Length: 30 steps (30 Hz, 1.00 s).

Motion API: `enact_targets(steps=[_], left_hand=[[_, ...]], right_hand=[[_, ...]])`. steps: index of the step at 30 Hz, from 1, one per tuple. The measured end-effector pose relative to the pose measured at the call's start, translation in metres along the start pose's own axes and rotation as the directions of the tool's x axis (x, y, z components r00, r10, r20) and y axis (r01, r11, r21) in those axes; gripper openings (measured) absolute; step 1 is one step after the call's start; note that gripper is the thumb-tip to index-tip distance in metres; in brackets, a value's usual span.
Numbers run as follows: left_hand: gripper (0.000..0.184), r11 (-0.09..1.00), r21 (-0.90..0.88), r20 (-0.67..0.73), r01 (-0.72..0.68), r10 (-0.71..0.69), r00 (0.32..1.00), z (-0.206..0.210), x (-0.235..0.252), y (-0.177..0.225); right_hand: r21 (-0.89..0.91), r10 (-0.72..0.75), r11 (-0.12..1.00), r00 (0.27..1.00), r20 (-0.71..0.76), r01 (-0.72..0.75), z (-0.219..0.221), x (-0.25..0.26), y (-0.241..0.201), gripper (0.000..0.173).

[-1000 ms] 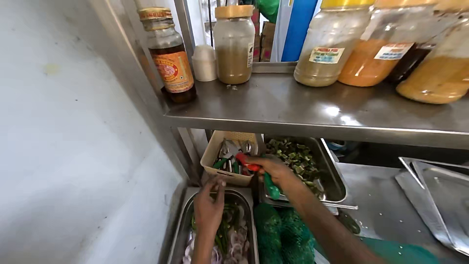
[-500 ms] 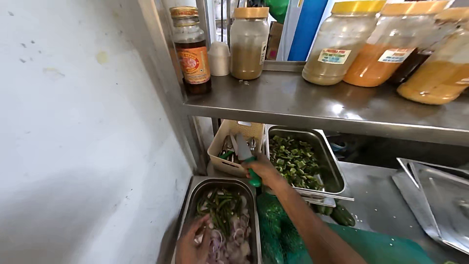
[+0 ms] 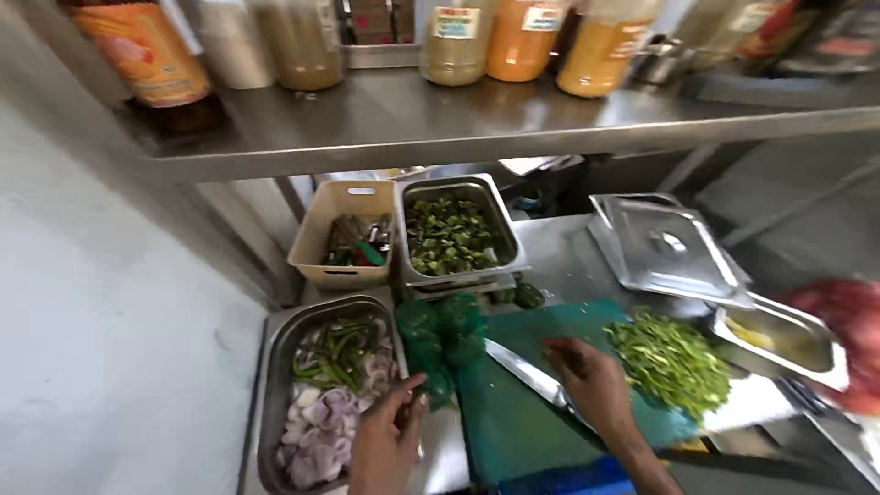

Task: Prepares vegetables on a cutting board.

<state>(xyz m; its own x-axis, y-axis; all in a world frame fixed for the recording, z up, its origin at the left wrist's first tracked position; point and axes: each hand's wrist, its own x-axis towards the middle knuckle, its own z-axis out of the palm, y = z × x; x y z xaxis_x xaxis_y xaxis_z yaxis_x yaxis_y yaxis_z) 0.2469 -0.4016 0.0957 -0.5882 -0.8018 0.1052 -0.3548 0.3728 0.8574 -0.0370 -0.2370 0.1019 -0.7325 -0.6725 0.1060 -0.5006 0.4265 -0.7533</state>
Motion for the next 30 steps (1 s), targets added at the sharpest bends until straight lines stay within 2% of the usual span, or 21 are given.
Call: enact_targets(steps=[3,8,14,16,18,20,23,24,26,28,30], left_hand=[[0.031,0.997,0.072,0.085,-0.024,0.018,0.996,0.031,-0.005,0.015],[0.035,0.946,0.307,0.292,-0.104,0.01,0.956,0.12,-0.007,0.035],[0.037,0.856,0.416,0.505,-0.306,0.062,0.861,0.23,-0.004,0.053],[0.038,0.826,0.446,0.531,-0.345,0.066,0.845,0.251,-0.005,0.059],[0.037,0.834,0.475,0.482,-0.28,0.02,0.876,0.265,-0.01,0.064],[0.033,0.874,0.467,0.345,-0.137,-0.037,0.938,0.271,-0.022,0.068],[0.031,0.933,0.357,0.174,0.052,-0.121,0.977,0.27,-0.04,0.074],[0.031,0.942,0.323,0.141,0.092,-0.144,0.979,0.269,-0.045,0.073],[0.03,0.956,0.261,0.103,0.133,-0.165,0.981,0.266,-0.056,0.068],[0.03,0.969,0.202,0.094,0.145,-0.167,0.982,0.261,-0.064,0.061],[0.03,0.979,0.151,0.101,0.136,-0.152,0.983,0.251,-0.066,0.055]], right_hand=[[-0.212,0.105,0.969,0.99,-0.099,-0.124,-0.051,-0.03,0.067,0.017],[-0.328,0.198,0.925,0.98,-0.01,-0.19,-0.07,-0.058,0.132,0.022],[-0.398,0.054,0.915,0.997,-0.06,-0.073,-0.073,-0.062,0.183,0.03],[-0.38,0.042,0.924,0.999,0.006,-0.037,-0.078,-0.059,0.189,0.026],[-0.344,0.011,0.938,0.986,0.164,0.047,-0.076,-0.06,0.186,0.03],[-0.288,-0.021,0.95,0.946,0.322,0.119,-0.063,-0.065,0.175,0.038],[-0.333,0.034,0.934,0.893,0.449,0.132,-0.038,-0.069,0.148,0.052],[-0.366,0.068,0.923,0.891,0.45,0.114,-0.031,-0.069,0.139,0.053],[-0.399,0.078,0.912,0.911,0.405,0.099,-0.02,-0.07,0.134,0.043],[-0.396,0.025,0.908,0.925,0.378,0.137,-0.014,-0.071,0.14,0.034],[-0.364,-0.035,0.915,0.932,0.361,0.176,-0.017,-0.075,0.146,0.034]])
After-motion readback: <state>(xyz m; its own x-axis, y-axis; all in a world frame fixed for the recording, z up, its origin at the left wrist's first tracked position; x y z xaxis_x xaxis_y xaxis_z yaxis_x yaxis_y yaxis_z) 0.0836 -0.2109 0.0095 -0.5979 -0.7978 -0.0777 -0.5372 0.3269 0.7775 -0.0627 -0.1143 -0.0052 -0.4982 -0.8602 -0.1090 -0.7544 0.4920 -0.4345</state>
